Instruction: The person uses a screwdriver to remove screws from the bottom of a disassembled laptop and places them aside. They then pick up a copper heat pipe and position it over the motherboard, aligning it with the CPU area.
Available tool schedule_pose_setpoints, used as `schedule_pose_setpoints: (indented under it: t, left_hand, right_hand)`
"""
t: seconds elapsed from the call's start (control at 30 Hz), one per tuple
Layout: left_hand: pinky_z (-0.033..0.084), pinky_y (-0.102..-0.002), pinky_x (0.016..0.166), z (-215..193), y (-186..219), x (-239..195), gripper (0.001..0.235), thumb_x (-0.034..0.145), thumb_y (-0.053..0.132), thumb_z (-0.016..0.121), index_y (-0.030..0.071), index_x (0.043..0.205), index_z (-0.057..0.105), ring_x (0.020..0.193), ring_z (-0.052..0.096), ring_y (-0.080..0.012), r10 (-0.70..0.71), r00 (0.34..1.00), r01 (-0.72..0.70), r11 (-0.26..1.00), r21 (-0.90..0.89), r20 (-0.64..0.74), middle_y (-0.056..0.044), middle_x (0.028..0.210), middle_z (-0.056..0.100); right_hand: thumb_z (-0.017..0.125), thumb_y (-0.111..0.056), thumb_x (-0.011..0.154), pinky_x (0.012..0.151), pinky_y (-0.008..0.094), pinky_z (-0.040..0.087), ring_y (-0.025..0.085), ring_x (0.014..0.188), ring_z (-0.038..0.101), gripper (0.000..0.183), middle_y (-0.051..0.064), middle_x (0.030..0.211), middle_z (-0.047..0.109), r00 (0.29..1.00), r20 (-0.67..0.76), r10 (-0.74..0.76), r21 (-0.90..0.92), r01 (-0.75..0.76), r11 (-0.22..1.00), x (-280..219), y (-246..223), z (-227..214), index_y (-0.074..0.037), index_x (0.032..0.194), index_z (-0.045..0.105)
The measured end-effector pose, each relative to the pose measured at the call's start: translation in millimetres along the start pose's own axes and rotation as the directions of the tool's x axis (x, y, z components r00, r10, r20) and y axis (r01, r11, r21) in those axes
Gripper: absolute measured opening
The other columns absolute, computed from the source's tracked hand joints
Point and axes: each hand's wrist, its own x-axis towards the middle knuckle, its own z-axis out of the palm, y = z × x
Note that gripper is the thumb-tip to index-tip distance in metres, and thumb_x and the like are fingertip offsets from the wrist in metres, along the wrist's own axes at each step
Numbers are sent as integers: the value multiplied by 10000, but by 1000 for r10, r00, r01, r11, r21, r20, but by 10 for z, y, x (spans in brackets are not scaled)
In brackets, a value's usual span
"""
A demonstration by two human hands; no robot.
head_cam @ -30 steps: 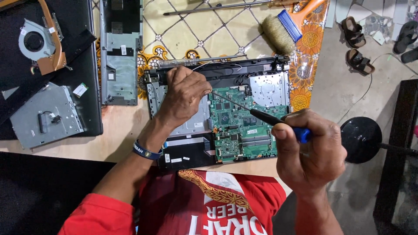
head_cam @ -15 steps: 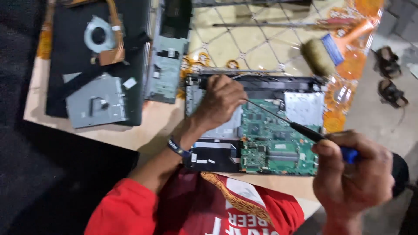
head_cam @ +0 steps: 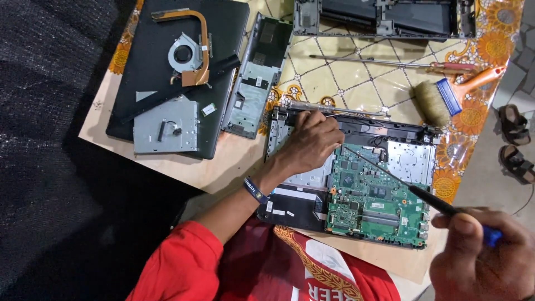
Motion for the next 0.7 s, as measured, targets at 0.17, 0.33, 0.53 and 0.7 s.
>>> schedule_pose_setpoints:
  t: [0.17, 0.33, 0.53, 0.7]
  left_hand:
    - [333, -440, 837, -24, 45, -31, 71, 915, 152, 713, 182, 951, 660, 939, 478, -254, 12, 998, -12, 1000, 7, -55, -25, 1047, 676]
    - [320, -435, 823, -93, 93, -82, 76, 925, 138, 706, 172, 972, 656, 907, 476, -254, 37, 991, -35, 999, 17, -125, -32, 1025, 681]
    - [367, -414, 941, -467, 190, -552, 137, 869, -14, 715, 64, 971, 666, 1003, 573, -270, -95, 949, 27, 975, -221, -301, -89, 1007, 697]
    - [595, -258, 626, -723, -68, -1137, 10, 979, 20, 615, 19, 983, 623, 765, 637, -198, -438, 822, 404, 899, -171, -364, -136, 979, 660]
  right_hand:
    - [428, -135, 1352, 931, 328, 423, 253, 857, 602, 230, 194, 977, 634, 995, -98, 31, -42, -35, 998, -166, 59, -45, 39, 1208, 386]
    - [389, -218, 1377, 908, 375, 454, 278, 803, 583, 324, 215, 936, 578, 987, -162, -25, -4, 25, 1000, -224, 278, -8, 60, 1210, 397]
    - [384, -242, 1299, 802, 327, 451, 329, 790, 646, 347, 287, 904, 601, 977, -209, -33, 86, 52, 995, -236, -11, 164, 101, 1273, 347]
    - [611, -171, 1151, 680, 451, 639, 367, 772, 702, 298, 211, 1130, 514, 952, -307, 17, 304, 81, 949, -195, 97, 398, 95, 1137, 477]
